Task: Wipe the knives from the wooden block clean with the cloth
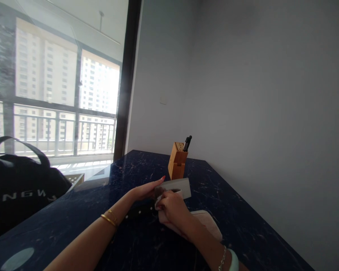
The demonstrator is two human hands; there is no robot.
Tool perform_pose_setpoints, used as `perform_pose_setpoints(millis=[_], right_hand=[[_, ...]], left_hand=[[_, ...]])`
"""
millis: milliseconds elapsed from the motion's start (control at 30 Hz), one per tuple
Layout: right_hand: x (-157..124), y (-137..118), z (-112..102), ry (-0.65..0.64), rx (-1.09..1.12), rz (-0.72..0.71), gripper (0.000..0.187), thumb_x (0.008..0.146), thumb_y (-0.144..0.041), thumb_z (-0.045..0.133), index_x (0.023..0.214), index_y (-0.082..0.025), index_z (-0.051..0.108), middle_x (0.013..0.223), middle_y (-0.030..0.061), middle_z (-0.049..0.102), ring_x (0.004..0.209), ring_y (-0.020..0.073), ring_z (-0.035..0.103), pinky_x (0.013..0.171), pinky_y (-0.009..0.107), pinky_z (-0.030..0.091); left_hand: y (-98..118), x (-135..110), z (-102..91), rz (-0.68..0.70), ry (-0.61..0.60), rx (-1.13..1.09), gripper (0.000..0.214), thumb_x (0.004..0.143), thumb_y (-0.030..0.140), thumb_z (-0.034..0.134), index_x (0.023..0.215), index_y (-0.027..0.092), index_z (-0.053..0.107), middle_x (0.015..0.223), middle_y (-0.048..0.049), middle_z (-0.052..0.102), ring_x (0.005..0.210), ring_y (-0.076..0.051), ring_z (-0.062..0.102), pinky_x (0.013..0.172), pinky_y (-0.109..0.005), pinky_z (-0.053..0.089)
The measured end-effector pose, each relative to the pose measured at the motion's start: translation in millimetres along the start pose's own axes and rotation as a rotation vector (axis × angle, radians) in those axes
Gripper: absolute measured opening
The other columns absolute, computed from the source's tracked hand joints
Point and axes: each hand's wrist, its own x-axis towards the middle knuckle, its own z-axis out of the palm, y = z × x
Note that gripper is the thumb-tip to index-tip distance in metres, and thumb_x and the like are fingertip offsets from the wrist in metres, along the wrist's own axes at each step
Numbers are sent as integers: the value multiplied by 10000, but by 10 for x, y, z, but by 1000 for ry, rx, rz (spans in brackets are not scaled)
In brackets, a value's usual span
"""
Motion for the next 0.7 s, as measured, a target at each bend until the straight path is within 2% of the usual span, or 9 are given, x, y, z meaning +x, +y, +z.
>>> perform_pose_setpoints(millis=[133,300,533,700], right_hand=[[4,-18,-56,73,22,34,229,835,-187,464,876,-266,674,865,6,604,826,144,510,745,254,351],[9,-1,11,-14,16,0,195,795,-162,513,808,-249,687,841,3,608,829,143,515,732,240,348],[-3,-13,-17,41,-27,37,203,820,-193,491,836,-274,677,863,0,601,841,155,513,739,282,320],[4,13,42,-25,-14,-24,180,794,-186,521,793,-253,688,843,2,611,839,147,517,730,253,334]], left_hand=[[38,-15,63,-7,-5,-71,607,743,667,385,953,156,637,864,-55,639,781,-188,549,703,-283,386],[4,0,23,-13,37,-66,593,750,660,378,849,142,650,820,-65,642,773,-201,553,699,-295,386],[37,-29,45,-17,18,-65,606,753,654,383,960,145,638,856,-63,638,773,-196,552,734,-306,389],[21,-17,20,-11,39,3,624,759,668,340,918,147,642,832,-61,638,778,-199,552,720,-297,391]])
